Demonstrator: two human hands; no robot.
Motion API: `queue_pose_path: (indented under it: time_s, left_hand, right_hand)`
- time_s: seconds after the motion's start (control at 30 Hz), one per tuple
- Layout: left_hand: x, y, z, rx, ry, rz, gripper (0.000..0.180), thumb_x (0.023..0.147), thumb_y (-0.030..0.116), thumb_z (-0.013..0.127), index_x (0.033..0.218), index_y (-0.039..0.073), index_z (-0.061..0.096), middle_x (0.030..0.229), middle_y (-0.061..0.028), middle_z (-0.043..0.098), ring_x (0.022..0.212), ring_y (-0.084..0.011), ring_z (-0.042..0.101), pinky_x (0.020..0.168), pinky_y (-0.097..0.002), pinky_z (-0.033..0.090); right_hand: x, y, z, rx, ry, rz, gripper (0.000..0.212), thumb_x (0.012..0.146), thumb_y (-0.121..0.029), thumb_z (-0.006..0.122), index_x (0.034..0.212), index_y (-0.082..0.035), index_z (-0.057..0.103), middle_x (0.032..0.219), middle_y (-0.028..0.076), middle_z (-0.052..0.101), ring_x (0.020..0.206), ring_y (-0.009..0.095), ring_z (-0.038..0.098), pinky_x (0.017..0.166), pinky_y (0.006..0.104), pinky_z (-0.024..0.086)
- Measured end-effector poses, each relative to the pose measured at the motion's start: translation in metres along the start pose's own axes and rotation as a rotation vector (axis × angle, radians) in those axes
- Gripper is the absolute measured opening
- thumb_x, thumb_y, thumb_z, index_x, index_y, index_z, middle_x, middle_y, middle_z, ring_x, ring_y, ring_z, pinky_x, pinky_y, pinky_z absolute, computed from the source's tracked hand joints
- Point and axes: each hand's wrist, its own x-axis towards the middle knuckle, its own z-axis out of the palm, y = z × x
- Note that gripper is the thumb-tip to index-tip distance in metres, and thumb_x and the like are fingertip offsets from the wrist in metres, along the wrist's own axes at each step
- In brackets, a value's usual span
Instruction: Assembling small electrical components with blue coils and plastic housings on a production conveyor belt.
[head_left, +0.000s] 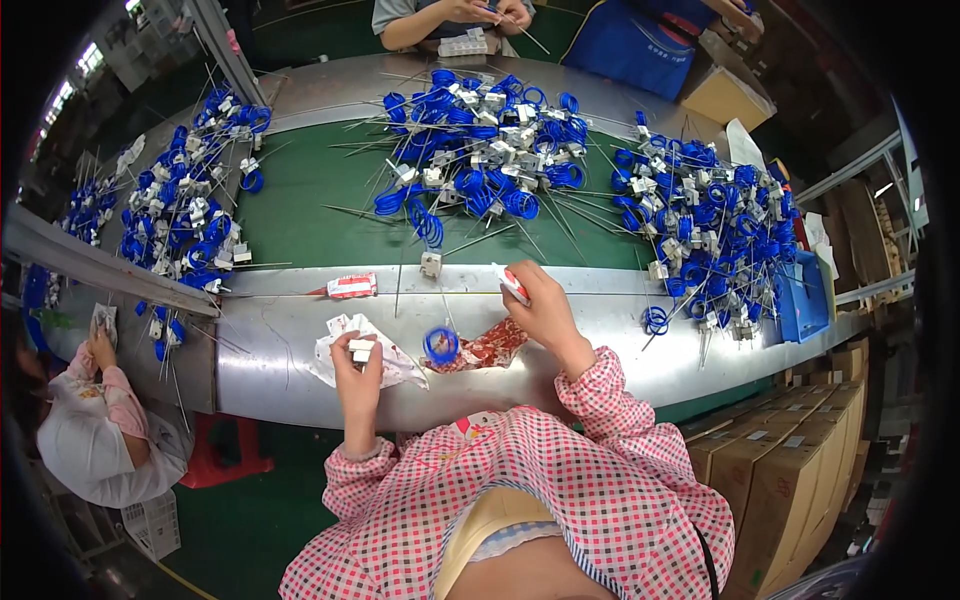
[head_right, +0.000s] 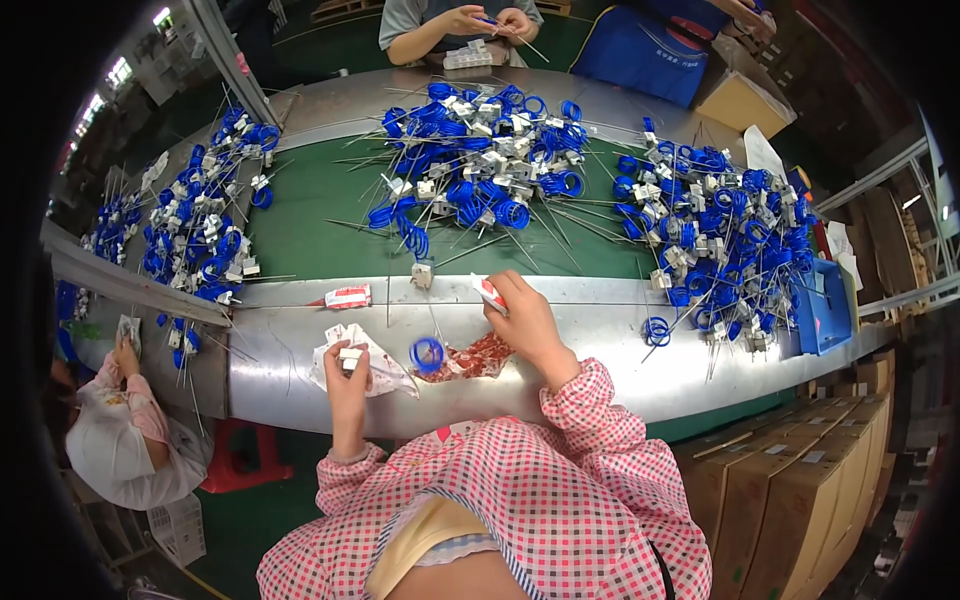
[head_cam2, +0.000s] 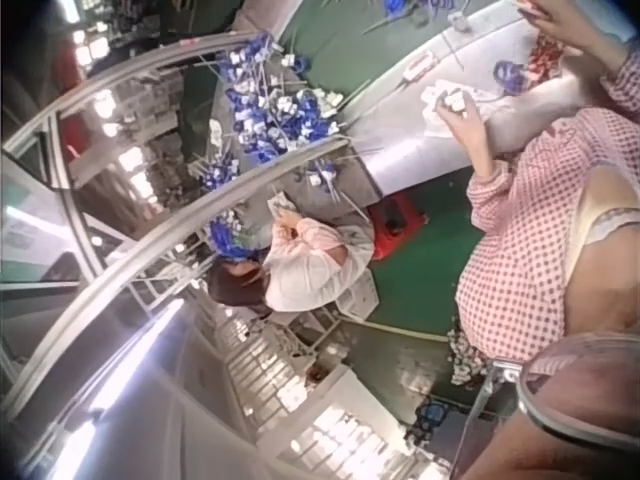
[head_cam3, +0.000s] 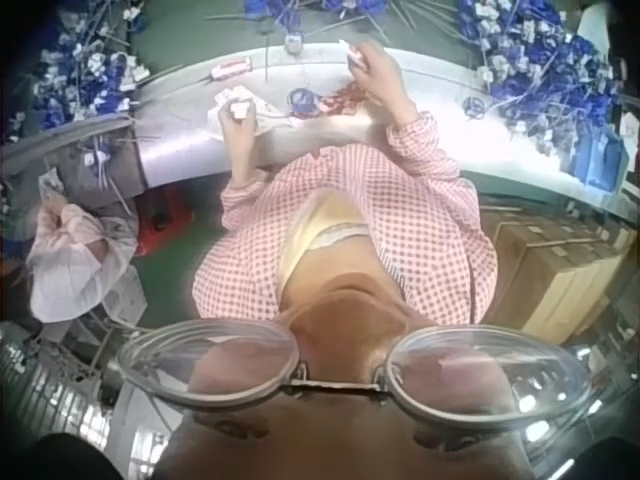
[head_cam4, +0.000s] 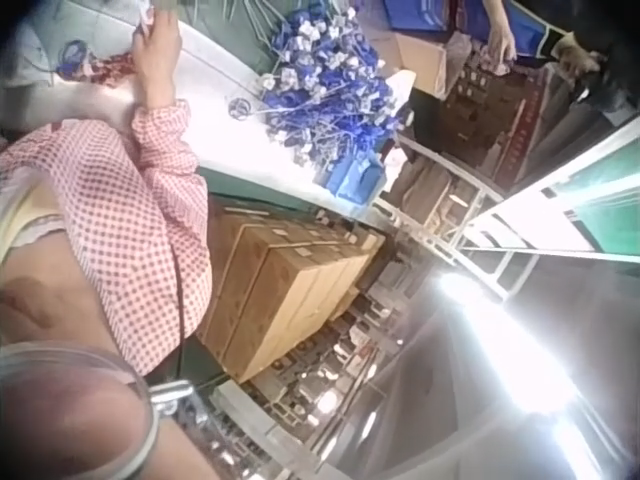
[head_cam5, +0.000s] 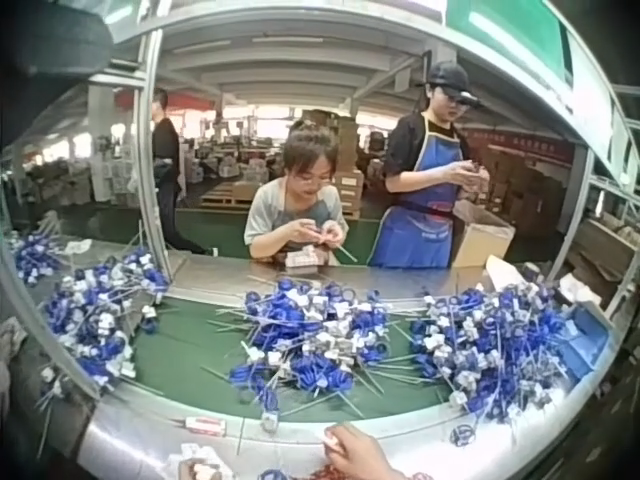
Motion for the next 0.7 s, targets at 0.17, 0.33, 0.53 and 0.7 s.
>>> queue_pose_path:
  time_s: [0.17,0.33,0.53,0.7]
  left_hand:
    - [-0.022,0.009,-0.011,0.195,-0.189,0.01,0.028,0.077,0.006,0.059,0.102,0.003,0.046,0.083,-0.0039,0.054,0.052,-0.0047,0.043,0.046,-0.0191,0.034]
    - [-0.041,0.028,-0.009,0.134,-0.154,0.011,0.032,0.079,0.004,0.056,0.109,0.002,0.047,0.072,0.0002,0.049,0.053,-0.0051,0.042,0.047,-0.0186,0.033]
    - [-0.025,0.066,-0.017,-0.004,0.136,0.372,0.035,0.081,0.006,0.052,0.114,0.003,0.044,0.101,-0.0107,0.053,0.061,-0.0071,0.045,0.05,-0.0186,0.037]
    - [0.015,0.055,-0.041,-1.079,-0.349,0.264,0.05,0.08,0.039,0.054,0.113,0.003,0.043,0.103,-0.0152,0.051,0.07,-0.0148,0.044,0.057,-0.0247,0.038]
  right_hand:
    - [-0.013,-0.018,0.009,0.16,-0.009,0.019,0.017,0.071,-0.004,0.058,0.087,-0.002,0.053,0.079,0.012,0.054,0.067,0.027,0.053,0.061,0.0302,0.043]
    - [-0.02,-0.03,0.017,0.2,0.059,-0.046,0.016,0.071,-0.003,0.059,0.086,-0.002,0.053,0.077,0.011,0.053,0.066,0.024,0.053,0.06,0.0292,0.042]
    - [-0.028,-0.02,-0.021,0.259,0.277,0.048,0.008,0.081,-0.008,0.052,0.085,-0.001,0.055,0.076,0.009,0.055,0.062,0.018,0.051,0.052,0.0256,0.038]
    - [-0.031,-0.013,-0.042,1.043,0.56,0.307,0.029,0.089,-0.029,0.04,0.081,-0.004,0.053,0.074,0.007,0.053,0.07,0.017,0.05,0.06,0.0282,0.038]
